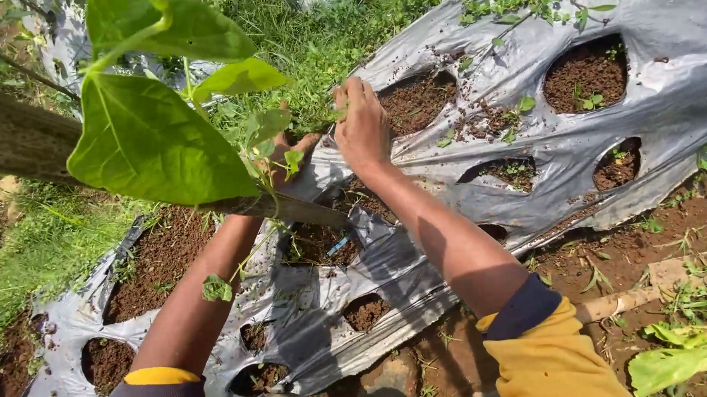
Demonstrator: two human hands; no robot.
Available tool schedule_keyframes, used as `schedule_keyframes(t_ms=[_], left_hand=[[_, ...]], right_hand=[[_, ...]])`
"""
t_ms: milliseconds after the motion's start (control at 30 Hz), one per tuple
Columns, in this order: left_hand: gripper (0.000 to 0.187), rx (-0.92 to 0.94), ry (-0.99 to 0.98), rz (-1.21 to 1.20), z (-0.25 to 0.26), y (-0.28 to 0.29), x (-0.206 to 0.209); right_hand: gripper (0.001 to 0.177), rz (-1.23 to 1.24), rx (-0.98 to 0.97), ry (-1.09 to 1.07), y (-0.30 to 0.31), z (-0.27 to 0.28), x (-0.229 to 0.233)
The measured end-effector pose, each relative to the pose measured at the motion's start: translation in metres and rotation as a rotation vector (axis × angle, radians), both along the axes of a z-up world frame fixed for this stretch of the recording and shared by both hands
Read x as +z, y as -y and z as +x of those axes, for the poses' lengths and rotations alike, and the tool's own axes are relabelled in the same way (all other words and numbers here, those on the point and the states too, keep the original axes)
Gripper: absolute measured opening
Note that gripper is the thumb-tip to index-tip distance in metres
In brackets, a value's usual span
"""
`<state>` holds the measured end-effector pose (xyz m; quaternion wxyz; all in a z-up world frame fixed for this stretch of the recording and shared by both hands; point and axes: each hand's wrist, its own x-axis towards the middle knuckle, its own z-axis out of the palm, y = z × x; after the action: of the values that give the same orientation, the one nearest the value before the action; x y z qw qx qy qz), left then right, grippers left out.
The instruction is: The person kneels in a garden and uses a small hand hoe to loosen soil around plants growing through plastic mulch. They then pull weeds by hand from the soil and the plastic surface, gathering them into a pile.
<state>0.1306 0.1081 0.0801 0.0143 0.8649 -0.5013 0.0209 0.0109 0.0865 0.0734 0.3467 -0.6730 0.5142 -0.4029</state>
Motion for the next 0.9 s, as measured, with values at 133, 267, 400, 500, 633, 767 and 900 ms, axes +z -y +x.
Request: schedule_keyframes(t_ms=[133, 267, 400, 500, 633, 767, 900], left_hand=[[0.052, -0.224, -0.45, -0.132, 0.053, 0.04, -0.081], [0.05, -0.478, -0.387, -0.23, 0.092, 0.068, -0.189], [0.046, -0.492, -0.416, -0.177, 0.082, 0.039, -0.119], [0.045, -0.489, -0.462, -0.099, 0.068, 0.019, -0.072], [0.032, -0.062, -0.923, -0.384, 0.008, -0.011, 0.039], [0.039, -0.219, -0.77, -0.395, 0.077, -0.012, -0.075], [0.04, -0.462, -0.814, 0.189, 0.048, -0.016, 0.055]], right_hand=[[0.029, 0.07, -0.045, -0.059, 0.0, 0.0, -0.003], [0.015, 0.272, -0.116, 0.096, 0.009, -0.006, 0.009], [0.019, 0.23, -0.086, 0.109, 0.01, -0.004, -0.004], [0.019, 0.219, -0.07, 0.094, 0.008, -0.004, -0.001], [0.023, 0.143, -0.015, 0.029, 0.001, -0.002, 0.002], [0.017, -0.164, 0.258, -0.468, -0.003, 0.009, 0.001], [0.029, -0.144, 0.325, -0.571, -0.003, 0.009, 0.015]])
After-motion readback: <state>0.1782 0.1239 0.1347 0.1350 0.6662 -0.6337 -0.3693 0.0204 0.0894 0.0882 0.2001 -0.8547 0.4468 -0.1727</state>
